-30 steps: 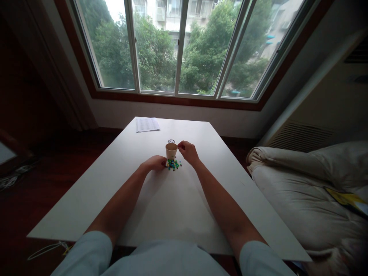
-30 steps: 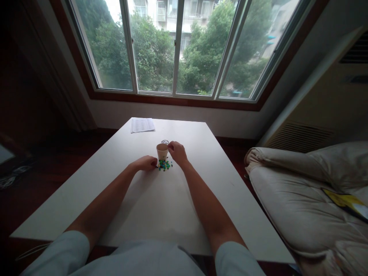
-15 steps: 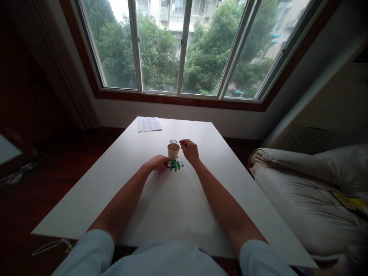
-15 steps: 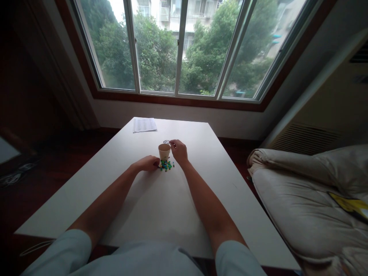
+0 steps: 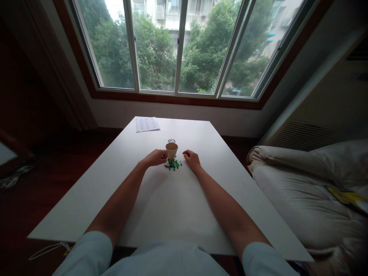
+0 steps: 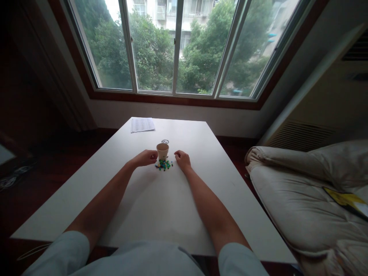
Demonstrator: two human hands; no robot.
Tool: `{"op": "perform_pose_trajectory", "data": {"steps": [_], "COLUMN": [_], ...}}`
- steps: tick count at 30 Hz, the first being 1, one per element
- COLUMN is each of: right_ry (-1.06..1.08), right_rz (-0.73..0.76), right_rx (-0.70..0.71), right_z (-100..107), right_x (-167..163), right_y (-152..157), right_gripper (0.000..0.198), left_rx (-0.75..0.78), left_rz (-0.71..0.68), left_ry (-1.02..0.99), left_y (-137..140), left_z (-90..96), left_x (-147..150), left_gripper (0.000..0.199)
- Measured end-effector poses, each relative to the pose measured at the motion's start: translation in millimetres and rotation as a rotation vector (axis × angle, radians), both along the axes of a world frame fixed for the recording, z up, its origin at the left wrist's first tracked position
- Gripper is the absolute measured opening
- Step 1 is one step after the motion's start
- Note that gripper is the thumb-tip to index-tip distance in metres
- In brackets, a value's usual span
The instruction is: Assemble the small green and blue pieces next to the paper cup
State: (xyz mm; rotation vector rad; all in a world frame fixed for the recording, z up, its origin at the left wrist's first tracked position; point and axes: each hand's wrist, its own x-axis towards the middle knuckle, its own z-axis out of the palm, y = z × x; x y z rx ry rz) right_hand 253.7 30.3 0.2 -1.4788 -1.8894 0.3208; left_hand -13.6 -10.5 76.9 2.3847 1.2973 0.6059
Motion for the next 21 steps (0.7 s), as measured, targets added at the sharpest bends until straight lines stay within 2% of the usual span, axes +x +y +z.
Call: {"op": "perform_pose_trajectory", "data": {"steps": [4, 9, 14, 21], "right_ry": [0.008, -0.058, -0.092, -0.108], "right_rz": [0.036, 0.081, 0.103, 0.119], "right_rx": [0.014, -0.009, 0.010, 0.007], "right_z": [-6, -10, -11, -7], "right_x": [-3, -5, -5, -7], "right_y": [4, 2, 1, -3], "right_gripper": [0.023, 0.022, 0.021, 0.019], "left_rx": [0.046, 0.094, 0.142, 0.229], "left_rz": [0.033, 0.158, 0.249, 0.288], "left_ry": [-0.216, -0.325, -0.362, -0.343], "left_y": [4, 16, 26, 34], "left_z": [11.3, 18.6, 11.0, -5.5], "left_x": [1, 18, 34, 32], "left_gripper": [0.011, 0.014, 0.013, 0.009]}}
